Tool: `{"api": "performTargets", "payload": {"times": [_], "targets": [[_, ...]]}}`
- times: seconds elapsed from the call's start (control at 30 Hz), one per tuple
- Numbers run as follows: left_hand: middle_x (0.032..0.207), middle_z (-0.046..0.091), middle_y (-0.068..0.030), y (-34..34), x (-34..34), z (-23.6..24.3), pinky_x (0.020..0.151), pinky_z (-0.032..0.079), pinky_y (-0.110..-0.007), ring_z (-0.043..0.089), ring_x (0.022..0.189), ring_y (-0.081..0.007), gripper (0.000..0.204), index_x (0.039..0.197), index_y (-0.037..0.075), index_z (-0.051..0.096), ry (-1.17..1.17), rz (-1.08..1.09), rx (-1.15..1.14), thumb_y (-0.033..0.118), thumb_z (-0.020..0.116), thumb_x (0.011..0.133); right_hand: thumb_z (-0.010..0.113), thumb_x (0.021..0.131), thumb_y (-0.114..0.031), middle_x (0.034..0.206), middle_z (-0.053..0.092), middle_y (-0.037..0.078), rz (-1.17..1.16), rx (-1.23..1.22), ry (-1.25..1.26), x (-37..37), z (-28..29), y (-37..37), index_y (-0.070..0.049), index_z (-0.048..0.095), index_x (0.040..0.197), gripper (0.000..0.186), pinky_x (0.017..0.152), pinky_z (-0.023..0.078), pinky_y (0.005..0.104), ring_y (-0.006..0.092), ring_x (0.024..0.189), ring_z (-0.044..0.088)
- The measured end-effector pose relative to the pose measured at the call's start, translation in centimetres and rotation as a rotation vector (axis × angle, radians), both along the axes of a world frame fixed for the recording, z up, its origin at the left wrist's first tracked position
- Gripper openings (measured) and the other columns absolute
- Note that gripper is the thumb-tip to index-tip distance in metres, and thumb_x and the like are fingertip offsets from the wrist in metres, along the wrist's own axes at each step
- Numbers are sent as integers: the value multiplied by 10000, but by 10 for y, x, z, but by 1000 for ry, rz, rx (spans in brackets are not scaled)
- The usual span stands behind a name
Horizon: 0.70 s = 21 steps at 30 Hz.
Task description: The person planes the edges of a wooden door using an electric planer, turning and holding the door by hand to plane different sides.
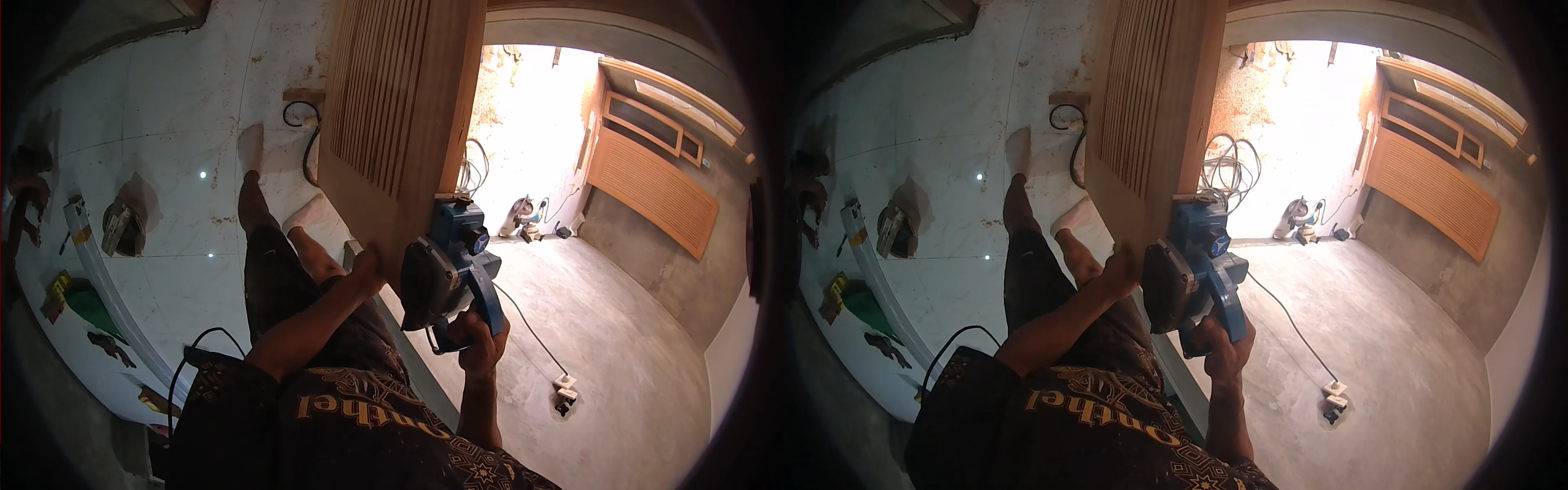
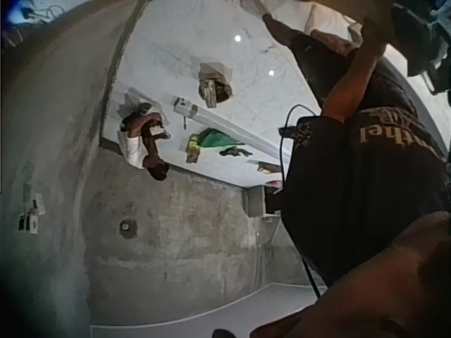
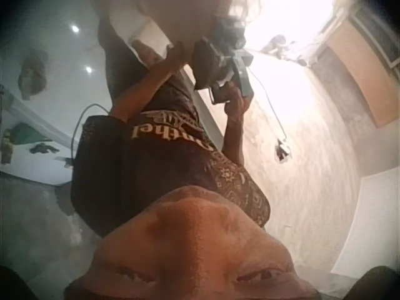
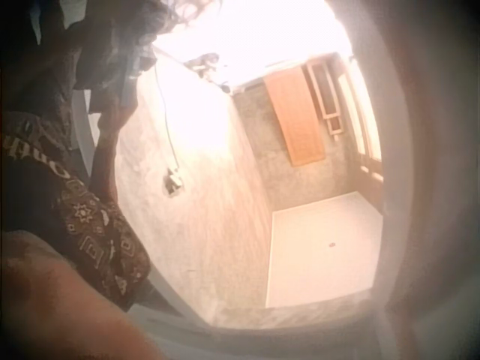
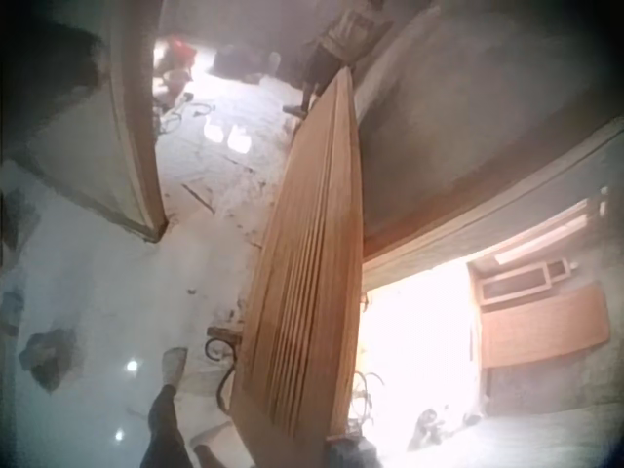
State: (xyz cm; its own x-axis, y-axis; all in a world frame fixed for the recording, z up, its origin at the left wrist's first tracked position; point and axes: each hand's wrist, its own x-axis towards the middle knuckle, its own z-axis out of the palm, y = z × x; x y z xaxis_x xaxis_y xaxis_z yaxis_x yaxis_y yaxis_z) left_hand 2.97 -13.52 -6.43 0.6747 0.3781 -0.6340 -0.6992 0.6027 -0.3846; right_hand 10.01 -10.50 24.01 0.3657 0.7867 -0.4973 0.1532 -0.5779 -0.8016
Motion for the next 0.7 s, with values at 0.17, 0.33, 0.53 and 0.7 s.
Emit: {"api": "performTargets", "payload": {"times": [0.17, 0.33, 0.53, 0.7], "targets": [[1326, 552, -95, 8, -5, -5, 957, 533, -439, 581, 1193, -258, 476, 1411, 56, 414, -27, 10, -6, 387, 295, 1090, 587, 847, -111, 600, 534, 55, -39, 41, 52, -19, -3, 49, 27, 560, 815, 144, 466, 426, 265, 122, 495, 522], [1314, 563, -107, 37, -21, 6, 966, 534, -445, 593, 1182, -273, 448, 1410, 64, 419, -129, 73, -60, 351, 289, 1092, 566, 866, -96, 599, 525, 57, -105, 63, 142, -33, -6, 101, 54, 549, 898, 154, 459, 425, 265, 120, 469, 489], [1310, 563, -141, 75, -47, 12, 977, 537, -437, 604, 1171, -284, 450, 1411, 34, 410, -78, -69, 8, 313, 249, 1097, 550, 871, -87, 578, 508, 64, -131, 83, 68, -64, -9, 176, 55, 542, 906, 146, 454, 415, 278, 125, 449, 467], [1337, 555, -133, 92, -44, 18, 984, 534, -427, 584, 1199, -285, 454, 1401, 23, 421, -102, -49, -120, 305, 245, 1093, 547, 900, -112, 545, 484, 59, -166, 69, 35, -72, -3, 232, 40, 547, 922, 153, 457, 418, 295, 127, 441, 464]]}}
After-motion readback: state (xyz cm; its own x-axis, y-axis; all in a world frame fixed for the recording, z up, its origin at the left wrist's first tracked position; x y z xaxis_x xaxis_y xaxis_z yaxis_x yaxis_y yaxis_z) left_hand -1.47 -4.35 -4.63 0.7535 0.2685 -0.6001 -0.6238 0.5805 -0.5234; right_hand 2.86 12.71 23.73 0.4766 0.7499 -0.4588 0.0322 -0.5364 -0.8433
